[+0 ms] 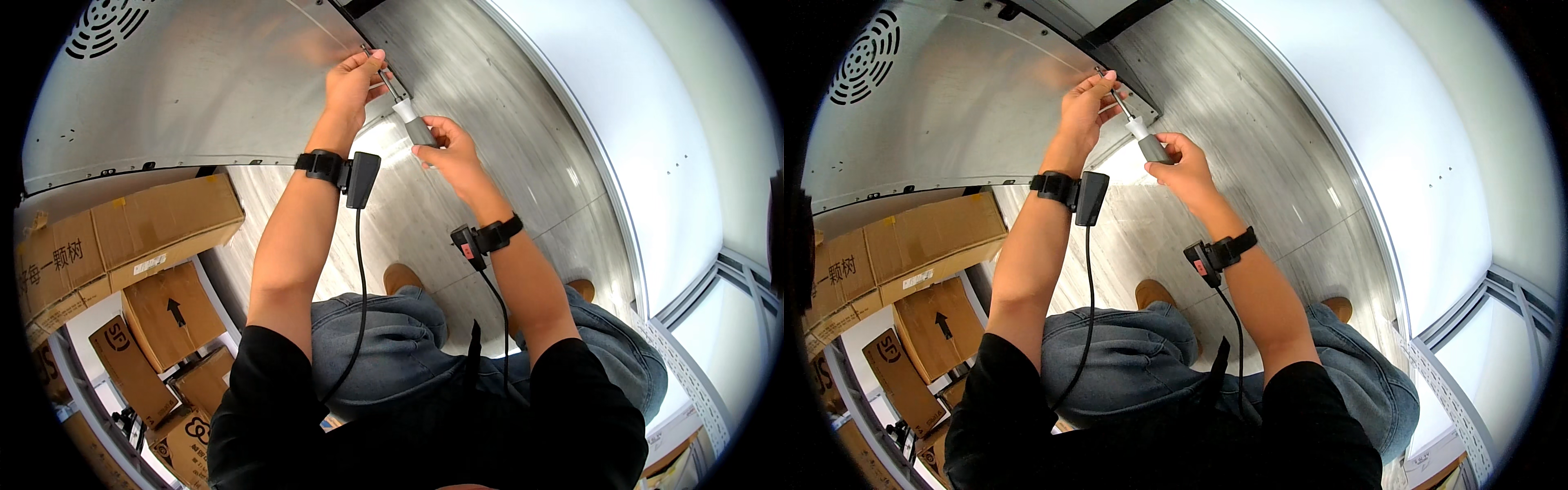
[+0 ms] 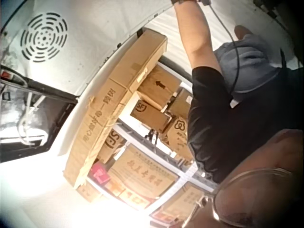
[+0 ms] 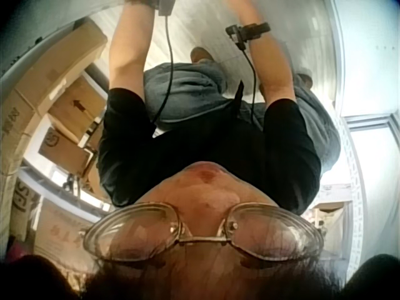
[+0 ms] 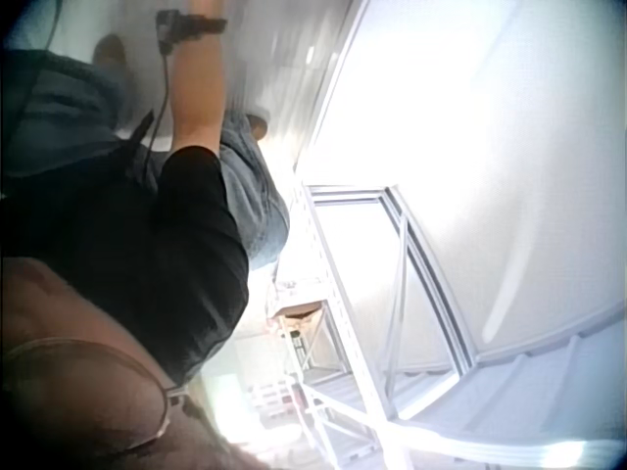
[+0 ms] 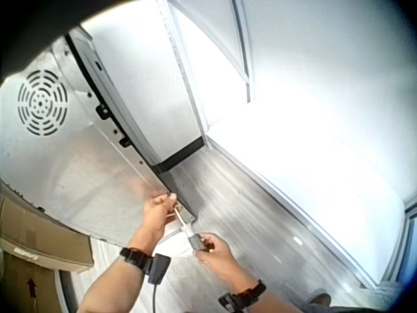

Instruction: The person uses a screwdriver to remove screws from a white panel on a shelving unit, then detaches a black cover from a beige appliance. They proceed to unscrew multiple fasteners from the back of the appliance, removing screws one by one.

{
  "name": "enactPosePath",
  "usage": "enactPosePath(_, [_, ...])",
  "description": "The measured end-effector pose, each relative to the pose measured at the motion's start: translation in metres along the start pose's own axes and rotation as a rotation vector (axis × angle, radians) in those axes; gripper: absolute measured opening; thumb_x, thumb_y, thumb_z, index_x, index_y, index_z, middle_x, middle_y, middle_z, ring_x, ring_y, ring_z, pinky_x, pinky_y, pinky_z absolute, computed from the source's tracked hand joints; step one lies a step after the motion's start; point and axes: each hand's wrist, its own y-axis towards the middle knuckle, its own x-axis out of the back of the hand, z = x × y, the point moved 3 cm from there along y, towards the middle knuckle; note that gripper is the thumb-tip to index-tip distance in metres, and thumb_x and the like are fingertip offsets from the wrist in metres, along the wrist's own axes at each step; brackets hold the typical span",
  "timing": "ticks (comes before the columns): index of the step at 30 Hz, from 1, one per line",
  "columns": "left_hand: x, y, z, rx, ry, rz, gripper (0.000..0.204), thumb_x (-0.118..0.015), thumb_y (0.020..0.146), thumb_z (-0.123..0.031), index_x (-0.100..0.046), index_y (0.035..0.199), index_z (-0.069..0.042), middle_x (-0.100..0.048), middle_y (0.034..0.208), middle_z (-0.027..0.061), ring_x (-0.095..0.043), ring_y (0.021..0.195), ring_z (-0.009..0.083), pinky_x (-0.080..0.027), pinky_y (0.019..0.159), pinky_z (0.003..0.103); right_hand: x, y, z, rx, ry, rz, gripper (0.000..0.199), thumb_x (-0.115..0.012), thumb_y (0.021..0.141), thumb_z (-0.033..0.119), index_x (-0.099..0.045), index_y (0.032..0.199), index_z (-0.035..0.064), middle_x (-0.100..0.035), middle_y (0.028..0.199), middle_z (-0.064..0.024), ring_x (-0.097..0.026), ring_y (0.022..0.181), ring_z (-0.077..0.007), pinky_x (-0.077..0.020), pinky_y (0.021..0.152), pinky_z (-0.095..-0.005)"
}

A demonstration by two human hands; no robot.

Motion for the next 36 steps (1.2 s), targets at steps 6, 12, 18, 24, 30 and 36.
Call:
enactPosePath(6, [0.002, 0.007, 0.004, 0.013, -0.093, 0.004, 0.011, -0.058, 0.092, -0.012, -0.059, 0.099, -0.003, -0.064, 0.085, 0.0043, -0.064, 0.074, 0.0141, -0.053, 0.065, 0.028, -0.003, -0.001, -0.002, 0.001, 0.071, -0.018, 0.043, -0.068, 0.080, 0.012, -0.052, 0.119, 0.0026, -0.058, 0.098, -0.0067, -0.058, 0.083, -0.0149, -0.0474, 0.069, -0.0295])
enactPosePath(12, [0.002, 0.002, 0.003, 0.003, -0.166, 0.043, 0.018, -0.048, 0.096, -0.013, -0.056, 0.106, 0.000, -0.063, 0.091, 0.0083, -0.064, 0.080, 0.0191, -0.054, 0.073, 0.031, 0.001, -0.009, 0.010, -0.200, 0.292, 0.084, 0.038, -0.059, 0.089, 0.017, -0.048, 0.123, 0.0044, -0.058, 0.100, -0.0057, -0.060, 0.088, -0.0142, -0.0478, 0.068, -0.0303])
enactPosePath(18, [0.002, -0.002, -0.002, 0.057, -0.204, 0.026, 0.026, -0.043, 0.098, -0.021, -0.054, 0.108, 0.001, -0.062, 0.093, 0.0127, -0.064, 0.083, 0.0238, -0.055, 0.075, 0.034, -0.002, -0.008, -0.001, -0.061, 0.144, 0.012, 0.036, -0.060, 0.087, 0.011, -0.050, 0.120, 0.0033, -0.057, 0.099, -0.0062, -0.057, 0.085, -0.0133, -0.0490, 0.069, -0.0290])
enactPosePath(24, [-0.003, -0.005, 0.000, 0.041, -0.174, 0.017, 0.026, -0.043, 0.097, -0.020, -0.051, 0.112, 0.000, -0.060, 0.094, 0.0137, -0.064, 0.082, 0.0260, -0.057, 0.073, 0.036, 0.002, -0.009, -0.005, -0.070, 0.201, -0.015, 0.036, -0.060, 0.085, 0.010, -0.050, 0.119, 0.0022, -0.057, 0.097, -0.0063, -0.057, 0.081, -0.0134, -0.0483, 0.066, -0.0285])
enactPosePath(30, [-0.049, 0.001, 0.008, 0.096, -0.217, 0.170, 0.024, -0.043, 0.096, -0.015, -0.050, 0.114, -0.001, -0.058, 0.099, 0.0155, -0.066, 0.086, 0.0293, -0.058, 0.074, 0.039, 0.041, -0.022, -0.007, -0.086, 0.347, -0.111, 0.032, -0.062, 0.084, 0.013, -0.054, 0.113, 0.0013, -0.058, 0.090, -0.0054, -0.056, 0.070, -0.0125, -0.0432, 0.058, -0.0265])
enactPosePath(36, [-0.121, 0.044, 0.058, 0.349, -0.164, 0.441, 0.023, -0.047, 0.096, -0.015, -0.054, 0.112, -0.001, -0.061, 0.099, 0.0106, -0.065, 0.093, 0.0261, -0.057, 0.079, 0.034, 0.108, -0.048, -0.021, -0.124, 0.387, -0.342, 0.031, -0.067, 0.082, 0.016, -0.056, 0.108, 0.0026, -0.059, 0.084, -0.0047, -0.053, 0.060, -0.0100, -0.0388, 0.052, -0.0245])
